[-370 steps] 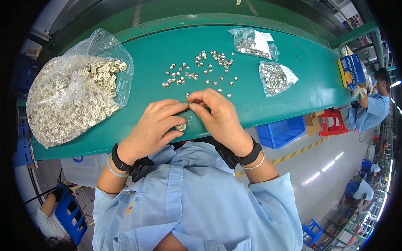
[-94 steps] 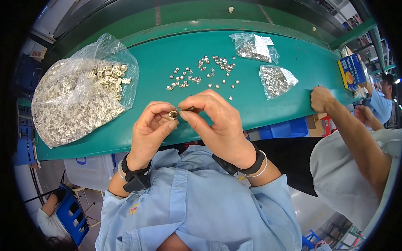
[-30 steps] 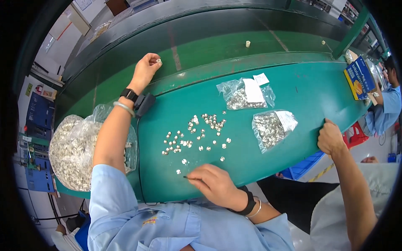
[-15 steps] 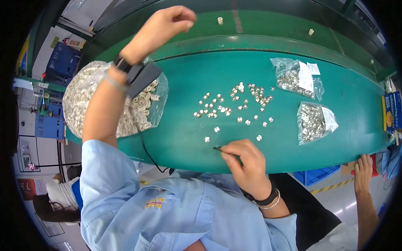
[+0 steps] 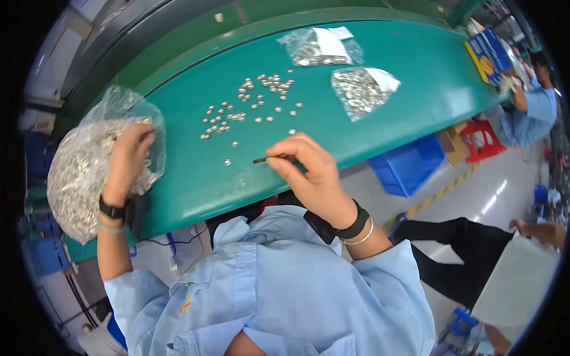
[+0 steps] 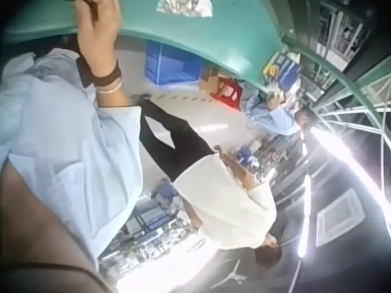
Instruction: The person picks up a white plastic housing and a metal contact, then inserts the contact into the housing using a small tool before placing the assembled unit on the work surface.
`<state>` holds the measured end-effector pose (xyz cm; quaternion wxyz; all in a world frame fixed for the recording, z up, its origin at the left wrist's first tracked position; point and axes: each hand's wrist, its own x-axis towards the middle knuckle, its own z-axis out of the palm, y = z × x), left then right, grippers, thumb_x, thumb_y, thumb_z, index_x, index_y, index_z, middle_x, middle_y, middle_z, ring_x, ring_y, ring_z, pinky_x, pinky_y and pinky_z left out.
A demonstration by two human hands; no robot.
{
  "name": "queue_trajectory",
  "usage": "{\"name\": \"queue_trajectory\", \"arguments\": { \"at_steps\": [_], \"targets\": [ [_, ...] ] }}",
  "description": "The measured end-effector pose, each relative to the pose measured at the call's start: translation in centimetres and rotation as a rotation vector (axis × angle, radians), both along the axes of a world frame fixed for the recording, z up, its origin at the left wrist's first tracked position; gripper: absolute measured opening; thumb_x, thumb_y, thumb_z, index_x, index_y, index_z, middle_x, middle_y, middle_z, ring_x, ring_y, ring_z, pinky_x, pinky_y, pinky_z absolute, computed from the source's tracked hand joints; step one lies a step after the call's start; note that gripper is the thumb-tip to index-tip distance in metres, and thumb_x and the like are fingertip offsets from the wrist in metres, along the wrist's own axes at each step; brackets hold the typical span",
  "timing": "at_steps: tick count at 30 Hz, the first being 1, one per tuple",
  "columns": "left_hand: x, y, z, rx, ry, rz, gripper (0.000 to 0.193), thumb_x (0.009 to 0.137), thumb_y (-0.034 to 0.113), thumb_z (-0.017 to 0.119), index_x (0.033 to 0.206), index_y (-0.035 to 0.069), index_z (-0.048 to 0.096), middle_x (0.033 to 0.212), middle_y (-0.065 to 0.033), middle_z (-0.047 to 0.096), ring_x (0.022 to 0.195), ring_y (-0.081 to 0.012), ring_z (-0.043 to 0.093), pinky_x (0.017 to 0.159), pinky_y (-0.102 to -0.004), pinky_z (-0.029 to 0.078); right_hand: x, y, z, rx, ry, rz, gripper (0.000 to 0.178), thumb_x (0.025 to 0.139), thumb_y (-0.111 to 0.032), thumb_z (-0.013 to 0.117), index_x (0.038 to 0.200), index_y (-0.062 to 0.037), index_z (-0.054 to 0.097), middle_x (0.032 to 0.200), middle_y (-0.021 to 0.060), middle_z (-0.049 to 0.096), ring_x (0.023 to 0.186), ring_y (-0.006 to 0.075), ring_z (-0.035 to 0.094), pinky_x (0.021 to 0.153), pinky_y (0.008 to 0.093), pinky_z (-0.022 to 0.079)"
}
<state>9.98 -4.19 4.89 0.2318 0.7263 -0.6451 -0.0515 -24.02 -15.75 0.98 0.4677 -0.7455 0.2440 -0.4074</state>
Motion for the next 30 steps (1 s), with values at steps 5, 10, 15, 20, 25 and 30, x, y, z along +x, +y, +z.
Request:
{"name": "queue_trajectory", "arguments": {
  "at_steps": [5,10,15,20,25,30],
  "targets": [
    [-5.1,1.4,1.6,-0.09,1.018,0.211,0.013,0.088,0.003,0.06,0.102,0.001,0.06,0.102,-0.0102,0.062,0.076,-0.0122,0.056,0.068,-0.0257,0.046,-4.6,-2.0,-0.4,0.248,-0.089,-0.278,0.014,0.086,0.002,0.062,0.099,-0.0016,0.063,0.092,0.0054,0.063,0.085,0.0128,0.059,0.077,0.0247,0.047],
    [-9.1,2.3,-1.9,-0.164,1.601,0.015,0.021,0.086,0.001,0.062,0.107,0.0,0.057,0.106,-0.0127,0.06,0.076,-0.0116,0.056,0.068,-0.0242,0.045,-4.4,-2.8,0.1,0.22,0.042,-0.265,0.013,0.089,0.0,0.061,0.102,-0.0012,0.063,0.095,0.0043,0.063,0.086,0.0111,0.06,0.079,0.0243,0.047],
    [-12.0,1.8,-4.7,-0.148,1.392,-0.028,0.026,0.085,-0.001,0.063,0.11,0.001,0.054,0.108,-0.0129,0.059,0.08,-0.0108,0.056,0.071,-0.0241,0.047,-1.8,-3.4,0.1,-0.053,0.19,-0.181,0.013,0.088,-0.002,0.063,0.1,-0.0022,0.062,0.091,0.0043,0.063,0.084,0.0124,0.061,0.076,0.025,0.048],
    [-13.6,1.6,-3.9,-0.141,1.418,0.116,0.026,0.086,-0.003,0.063,0.11,0.0,0.053,0.109,-0.011,0.059,0.084,-0.0105,0.057,0.074,-0.0241,0.047,-1.1,-3.7,0.1,-0.18,0.319,-0.197,0.013,0.086,-0.002,0.064,0.098,-0.0029,0.062,0.088,0.0066,0.063,0.082,0.0166,0.064,0.071,0.0266,0.049],
    [-13.2,1.9,-4.5,-0.119,1.439,0.06,0.026,0.087,-0.002,0.063,0.11,0.0,0.053,0.109,-0.0105,0.059,0.086,-0.0104,0.058,0.074,-0.0237,0.047,-0.7,-3.7,0.0,-0.25,0.377,-0.208,0.013,0.083,-0.001,0.065,0.096,-0.0025,0.061,0.087,0.0087,0.063,0.079,0.0209,0.064,0.068,0.0288,0.05],
    [-13.3,1.4,-4.4,-0.129,1.52,0.029,0.028,0.086,-0.003,0.063,0.111,0.001,0.052,0.109,-0.0105,0.058,0.087,-0.0106,0.057,0.075,-0.0236,0.047,-0.6,-3.9,-0.3,-0.316,0.388,-0.201,0.012,0.083,-0.001,0.065,0.095,-0.0024,0.061,0.087,0.0093,0.063,0.078,0.0218,0.064,0.067,0.03,0.05]
  ]
}}
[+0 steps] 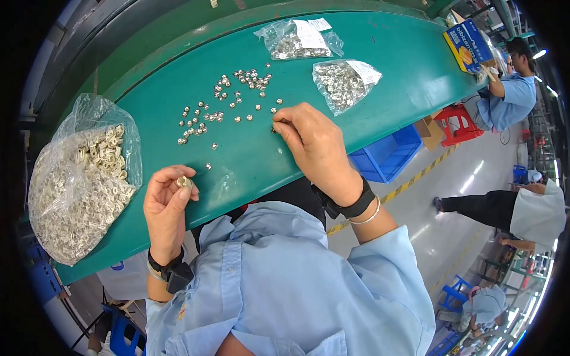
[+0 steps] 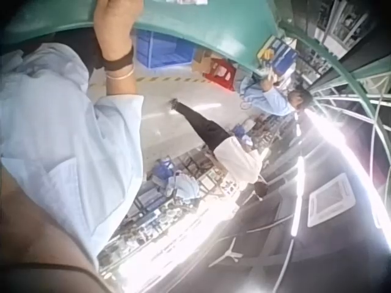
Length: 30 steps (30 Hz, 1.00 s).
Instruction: The person picks up a white plastic housing and a metal contact, then inserts the contact into the housing using a small tool before placing the assembled unit on the work surface.
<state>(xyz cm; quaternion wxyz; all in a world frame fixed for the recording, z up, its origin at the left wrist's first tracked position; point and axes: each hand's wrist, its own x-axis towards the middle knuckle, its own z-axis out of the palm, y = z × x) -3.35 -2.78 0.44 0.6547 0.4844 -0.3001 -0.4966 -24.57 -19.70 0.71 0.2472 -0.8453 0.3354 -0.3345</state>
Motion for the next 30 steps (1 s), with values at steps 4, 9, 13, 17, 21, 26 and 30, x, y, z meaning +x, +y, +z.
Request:
{"name": "queue_trajectory", "arguments": {
  "at_steps": [4,9,13,17,21,26,30],
  "targets": [
    [-0.1,0.4,0.0,-0.055,0.135,-0.034,0.029,0.086,-0.004,0.062,0.112,0.001,0.052,0.109,-0.0099,0.058,0.089,-0.0108,0.057,0.077,-0.0237,0.047,0.6,0.2,0.3,-0.058,0.064,0.018,0.013,0.083,-0.001,0.065,0.095,-0.0023,0.062,0.088,0.01,0.063,0.079,0.0224,0.064,0.067,0.0304,0.05],
    [-0.3,0.1,-0.5,-0.123,0.109,-0.037,0.032,0.085,-0.007,0.061,0.115,0.001,0.051,0.109,-0.0083,0.057,0.092,-0.0103,0.056,0.081,-0.024,0.047,0.5,0.6,0.7,-0.13,0.07,0.04,0.015,0.084,0.0,0.064,0.099,-0.001,0.062,0.093,0.0115,0.064,0.079,0.0215,0.063,0.069,0.0289,0.049],
    [-1.1,0.0,0.5,-0.103,0.064,-0.013,0.033,0.086,-0.009,0.059,0.117,0.001,0.052,0.109,-0.0069,0.057,0.093,-0.0097,0.056,0.083,-0.0242,0.047,0.1,1.3,1.2,0.098,-0.073,0.011,0.016,0.084,0.001,0.062,0.1,0.0011,0.062,0.096,0.0109,0.064,0.08,0.02,0.063,0.071,0.0281,0.048],
    [-1.1,0.2,0.3,-0.108,-0.025,-0.01,0.033,0.086,-0.009,0.058,0.118,0.001,0.053,0.11,-0.0061,0.055,0.095,-0.0099,0.056,0.084,-0.0243,0.047,0.9,2.8,3.0,0.42,-0.341,0.086,0.015,0.084,0.002,0.063,0.099,0.0014,0.062,0.094,0.009,0.064,0.079,0.0177,0.061,0.071,0.0271,0.048],
    [-1.3,0.0,0.0,-0.147,-0.166,-0.02,0.032,0.086,-0.009,0.058,0.117,0.0,0.055,0.112,-0.0059,0.053,0.096,-0.0106,0.057,0.086,-0.025,0.048,3.2,4.3,4.6,0.412,-0.458,0.276,0.015,0.083,0.002,0.065,0.097,-0.0013,0.063,0.087,0.007,0.063,0.075,0.0161,0.06,0.068,0.0259,0.049],
    [-1.5,-0.1,0.8,-0.156,-0.267,-0.015,0.03,0.086,-0.01,0.058,0.115,-0.001,0.056,0.113,-0.0059,0.05,0.097,-0.0113,0.057,0.086,-0.0253,0.049,4.7,4.6,5.0,0.176,-0.355,0.423,0.017,0.081,0.003,0.067,0.097,-0.0018,0.063,0.087,0.0076,0.064,0.075,0.0174,0.061,0.065,0.0269,0.049],
    [-1.5,0.2,0.7,-0.151,-0.258,-0.016,0.031,0.086,-0.01,0.058,0.116,-0.001,0.055,0.113,-0.0058,0.05,0.098,-0.0116,0.058,0.085,-0.0252,0.049,5.1,5.0,5.0,0.162,-0.305,0.425,0.019,0.079,0.005,0.067,0.096,-0.0024,0.063,0.089,0.0083,0.065,0.079,0.0192,0.061,0.068,0.0284,0.049]
  ]
}}
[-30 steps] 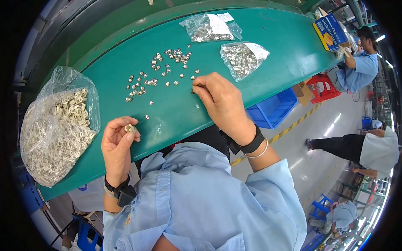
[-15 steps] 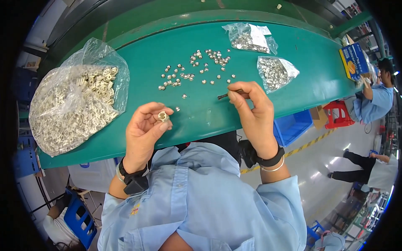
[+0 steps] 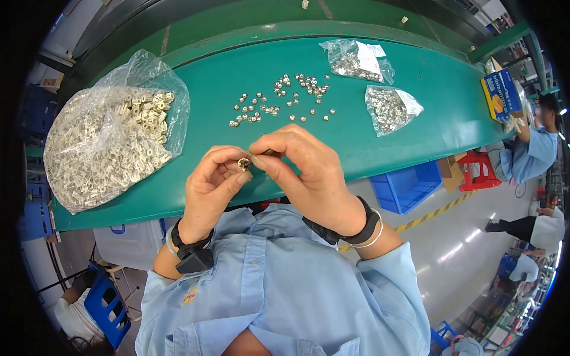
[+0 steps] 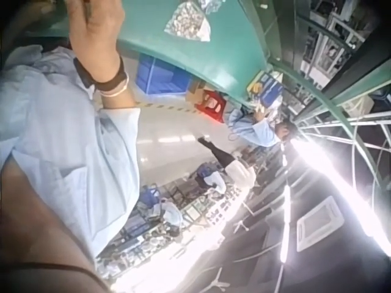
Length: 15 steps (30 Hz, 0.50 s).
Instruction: The person picks up a white plastic housing and a metal contact, then inserts the contact into the housing using a small tool before placing the assembled unit on the work surface.
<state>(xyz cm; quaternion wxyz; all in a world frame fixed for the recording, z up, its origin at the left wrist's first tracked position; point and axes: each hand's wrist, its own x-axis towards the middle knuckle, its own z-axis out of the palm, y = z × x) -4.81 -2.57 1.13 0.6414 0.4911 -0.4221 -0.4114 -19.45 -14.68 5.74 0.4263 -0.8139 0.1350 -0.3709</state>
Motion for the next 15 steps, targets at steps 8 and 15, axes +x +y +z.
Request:
{"name": "queue_trajectory", "arguments": {
  "at_steps": [8,15],
  "targets": [
    [-0.24,-0.07,-0.3,-0.036,0.027,-0.008,0.031,0.086,-0.01,0.057,0.116,-0.002,0.054,0.113,-0.0062,0.05,0.099,-0.0121,0.058,0.085,-0.0251,0.049,0.32,0.13,-0.16,-0.123,0.021,0.008,0.018,0.078,0.004,0.068,0.094,-0.0019,0.063,0.086,0.01,0.065,0.077,0.0226,0.062,0.066,0.0305,0.049],
    [-0.17,0.02,-0.42,-0.032,0.006,-0.007,0.032,0.086,-0.011,0.057,0.117,-0.002,0.054,0.113,-0.0066,0.05,0.101,-0.0133,0.059,0.085,-0.0257,0.05,0.42,0.12,-0.33,-0.222,0.042,0.02,0.017,0.077,0.003,0.068,0.093,-0.0013,0.063,0.086,0.0111,0.065,0.076,0.0253,0.062,0.064,0.0326,0.049]
  ]
}}
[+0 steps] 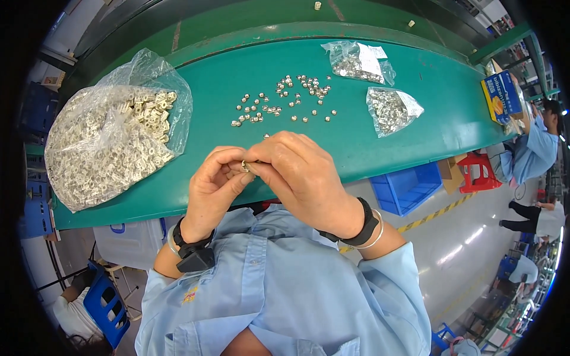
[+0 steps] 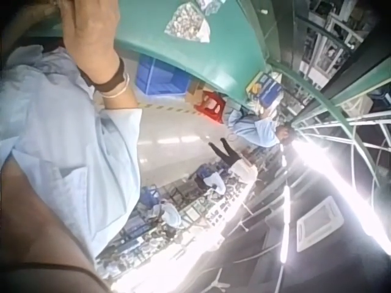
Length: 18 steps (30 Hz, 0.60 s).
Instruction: The person picks up a white plastic housing and a metal contact, then inserts the contact into the housing using a small tool before placing the assembled unit on the work surface.
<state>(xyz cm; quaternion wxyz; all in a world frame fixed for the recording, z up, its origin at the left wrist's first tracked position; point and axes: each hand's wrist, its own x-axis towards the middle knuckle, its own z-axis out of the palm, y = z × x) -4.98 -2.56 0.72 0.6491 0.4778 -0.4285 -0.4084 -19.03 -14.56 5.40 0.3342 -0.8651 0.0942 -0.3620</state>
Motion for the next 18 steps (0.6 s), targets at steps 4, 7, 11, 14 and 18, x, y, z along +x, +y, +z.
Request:
{"name": "queue_trajectory", "arguments": {
  "at_steps": [4,7,11,14,18],
  "targets": [
    [0.0,0.0,-0.1,-0.004,-0.001,0.004,0.032,0.086,-0.011,0.057,0.117,-0.002,0.054,0.113,-0.0068,0.05,0.101,-0.0138,0.059,0.085,-0.0261,0.05,0.1,0.0,-0.3,-0.056,0.013,0.0,0.017,0.077,0.002,0.069,0.092,-0.0016,0.063,0.086,0.0107,0.064,0.075,0.0264,0.062,0.064,0.0336,0.049],
    [-0.1,0.1,-0.2,-0.009,0.01,0.007,0.033,0.086,-0.011,0.057,0.117,-0.001,0.054,0.113,-0.007,0.05,0.101,-0.0139,0.059,0.086,-0.0263,0.05,0.3,0.0,-0.8,-0.072,0.011,0.002,0.017,0.077,0.001,0.069,0.093,-0.002,0.063,0.086,0.0102,0.064,0.075,0.0267,0.062,0.063,0.0341,0.049],
    [0.1,0.1,-0.4,-0.006,0.014,0.012,0.033,0.086,-0.011,0.057,0.117,-0.001,0.054,0.114,-0.0074,0.051,0.101,-0.014,0.059,0.086,-0.0264,0.05,0.6,0.3,-1.3,-0.058,-0.002,0.012,0.019,0.077,0.001,0.068,0.095,-0.0025,0.063,0.087,0.0098,0.064,0.076,0.0263,0.062,0.064,0.0339,0.049],
    [0.2,0.2,-0.5,0.007,-0.009,0.019,0.033,0.086,-0.011,0.057,0.117,-0.001,0.054,0.115,-0.0078,0.051,0.101,-0.0138,0.059,0.086,-0.0264,0.05,0.3,0.3,-0.9,-0.096,0.034,0.016,0.021,0.077,0.003,0.068,0.096,-0.0023,0.062,0.088,0.0101,0.064,0.078,0.0258,0.062,0.066,0.0332,0.049],
    [0.3,0.2,-0.4,-0.028,-0.002,0.018,0.033,0.085,-0.012,0.058,0.116,0.0,0.054,0.117,-0.0085,0.051,0.1,-0.0135,0.058,0.087,-0.0266,0.05,-0.5,0.4,0.2,-0.008,-0.04,-0.013,0.021,0.077,0.005,0.068,0.097,-0.0019,0.062,0.089,0.0105,0.065,0.079,0.0255,0.062,0.067,0.0324,0.049]
  ]
}}
